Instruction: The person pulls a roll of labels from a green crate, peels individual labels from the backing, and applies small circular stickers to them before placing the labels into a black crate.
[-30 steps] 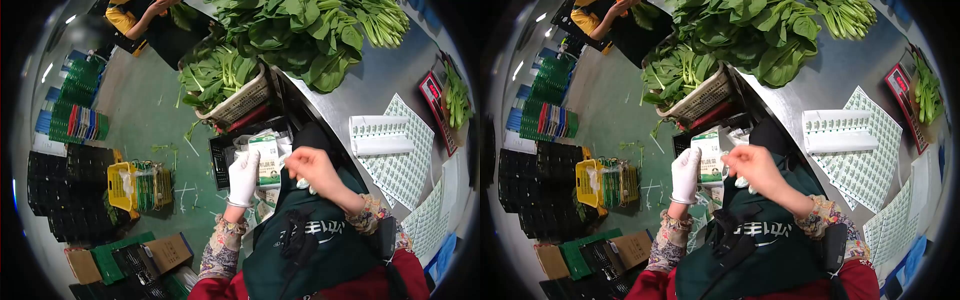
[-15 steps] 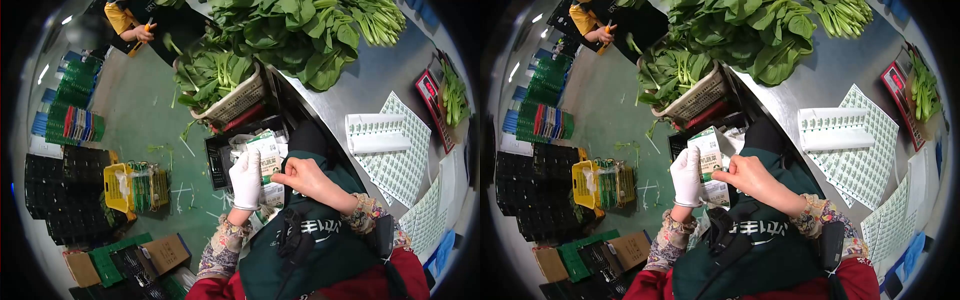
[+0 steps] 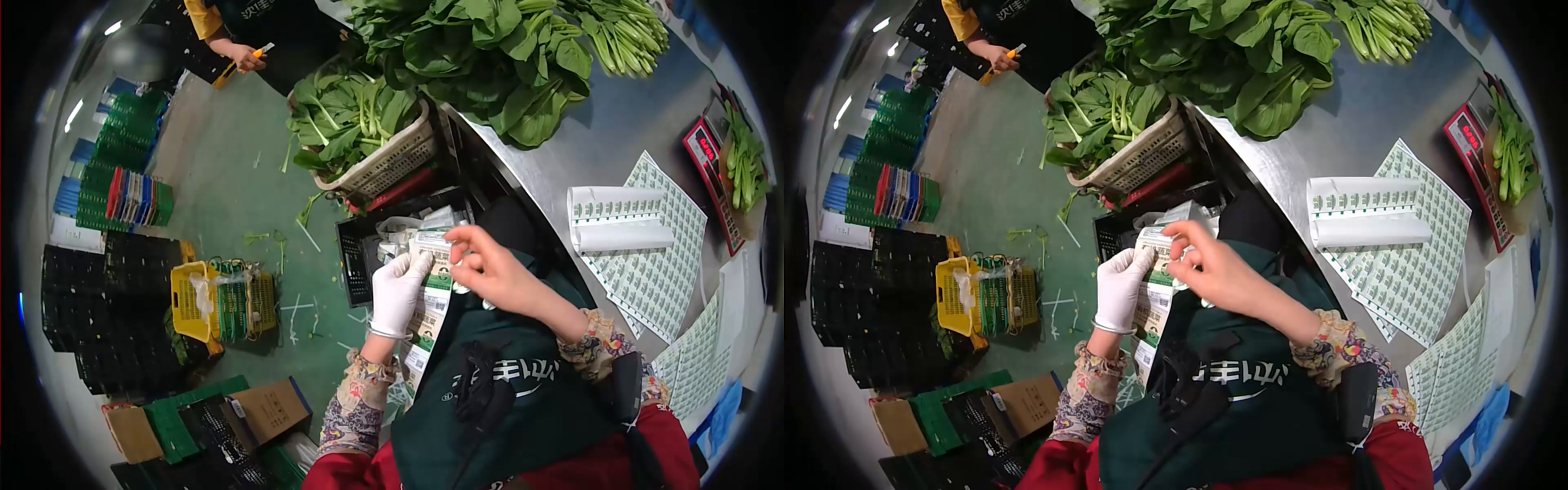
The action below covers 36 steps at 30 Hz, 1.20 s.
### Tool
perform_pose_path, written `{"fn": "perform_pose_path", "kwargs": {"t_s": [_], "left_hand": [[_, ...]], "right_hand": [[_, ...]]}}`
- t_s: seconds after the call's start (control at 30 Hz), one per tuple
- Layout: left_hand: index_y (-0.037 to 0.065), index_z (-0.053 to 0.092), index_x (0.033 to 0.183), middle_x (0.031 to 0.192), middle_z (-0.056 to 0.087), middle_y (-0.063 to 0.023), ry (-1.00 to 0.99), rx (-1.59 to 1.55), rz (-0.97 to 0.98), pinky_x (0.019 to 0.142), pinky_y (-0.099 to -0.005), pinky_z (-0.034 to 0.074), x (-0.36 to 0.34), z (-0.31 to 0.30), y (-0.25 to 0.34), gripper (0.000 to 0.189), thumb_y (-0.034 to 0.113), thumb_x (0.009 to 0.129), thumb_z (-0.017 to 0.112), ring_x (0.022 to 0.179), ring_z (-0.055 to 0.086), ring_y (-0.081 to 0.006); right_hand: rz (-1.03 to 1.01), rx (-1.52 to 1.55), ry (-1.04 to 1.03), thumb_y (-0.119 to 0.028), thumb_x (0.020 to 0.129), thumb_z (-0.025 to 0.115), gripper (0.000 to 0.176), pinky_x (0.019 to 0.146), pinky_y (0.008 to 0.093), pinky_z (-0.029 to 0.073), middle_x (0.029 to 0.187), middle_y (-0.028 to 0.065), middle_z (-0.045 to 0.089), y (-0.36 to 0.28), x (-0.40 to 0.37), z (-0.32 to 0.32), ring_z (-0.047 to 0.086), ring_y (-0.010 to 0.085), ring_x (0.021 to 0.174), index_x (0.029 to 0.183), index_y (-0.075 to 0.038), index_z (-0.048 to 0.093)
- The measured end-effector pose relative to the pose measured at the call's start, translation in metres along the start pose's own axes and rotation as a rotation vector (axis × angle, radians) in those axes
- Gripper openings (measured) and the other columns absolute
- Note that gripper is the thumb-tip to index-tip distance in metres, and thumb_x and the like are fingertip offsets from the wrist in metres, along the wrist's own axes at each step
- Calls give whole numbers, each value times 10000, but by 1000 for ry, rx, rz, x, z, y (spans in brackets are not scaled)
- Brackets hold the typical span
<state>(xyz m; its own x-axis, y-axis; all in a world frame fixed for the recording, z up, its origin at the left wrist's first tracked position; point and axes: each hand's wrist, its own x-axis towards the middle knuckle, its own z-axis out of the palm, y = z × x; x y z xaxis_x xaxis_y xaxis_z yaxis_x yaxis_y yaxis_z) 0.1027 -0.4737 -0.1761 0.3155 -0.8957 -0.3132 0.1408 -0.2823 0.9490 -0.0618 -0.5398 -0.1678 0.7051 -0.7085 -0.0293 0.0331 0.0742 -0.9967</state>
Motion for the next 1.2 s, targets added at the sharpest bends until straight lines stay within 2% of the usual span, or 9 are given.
{"fn": "perform_pose_path", "kwargs": {"t_s": [0.2,0.4,0.6,0.7,0.73,0.83,0.87,0.97,1.2], "left_hand": [[-22,656,969,853,653,-16,-33,193,86,635,-178,436,0,8,2,195,146,889,597,736,547,-31],[-17,671,882,683,623,17,74,243,220,530,-187,389,-5,16,1,153,122,873,607,625,455,3],[-29,664,890,722,617,13,82,240,232,555,-187,402,-14,22,16,149,107,873,604,641,483,-14],[-41,663,877,737,619,13,84,97,245,568,-184,409,-15,22,8,176,123,883,600,652,493,-14],[-42,660,889,761,626,7,81,20,207,590,-187,420,-14,19,7,178,125,887,596,670,508,-22],[-46,640,942,832,643,-20,80,-250,155,651,-206,452,-16,16,21,181,119,900,579,716,549,-51],[-43,639,943,839,643,-22,78,-230,196,656,-204,451,-14,15,21,177,116,902,575,719,549,-50],[-36,635,942,860,641,-24,55,-197,215,680,-202,447,-10,11,18,166,112,905,569,740,547,-48],[-22,594,1022,923,634,-30,-85,-144,67,767,-211,450,-14,10,17,190,104,880,588,833,558,-58]], "right_hand": [[-66,-208,-69,-68,814,561,413,754,294,450,920,83,501,-4,0,-2,533,151,803,1186,6,400],[-110,-234,4,-31,772,614,422,752,305,455,891,91,500,-2,0,1,534,184,778,1148,-1,424],[-169,-350,86,-89,732,703,473,712,309,467,890,117,506,-4,-2,1,544,207,768,1108,1,430],[54,-345,87,-140,716,733,498,711,314,472,903,143,509,-21,-5,-5,548,222,774,1085,10,435],[-63,-444,150,-171,745,724,466,625,299,477,836,125,538,-15,-6,-5,581,192,691,1064,20,442],[333,-115,190,-202,797,689,403,516,279,456,747,84,563,-6,-3,-8,594,148,575,1040,27,462],[269,-101,246,-219,853,634,296,439,241,410,673,36,569,8,-3,-8,585,99,510,962,24,507],[347,286,90,-232,882,600,258,433,211,390,686,26,575,-5,-9,-13,584,79,526,870,17,535],[151,67,75,-208,891,588,250,436,188,342,607,-10,534,-13,-8,-9,469,24,477,762,5,571]]}}
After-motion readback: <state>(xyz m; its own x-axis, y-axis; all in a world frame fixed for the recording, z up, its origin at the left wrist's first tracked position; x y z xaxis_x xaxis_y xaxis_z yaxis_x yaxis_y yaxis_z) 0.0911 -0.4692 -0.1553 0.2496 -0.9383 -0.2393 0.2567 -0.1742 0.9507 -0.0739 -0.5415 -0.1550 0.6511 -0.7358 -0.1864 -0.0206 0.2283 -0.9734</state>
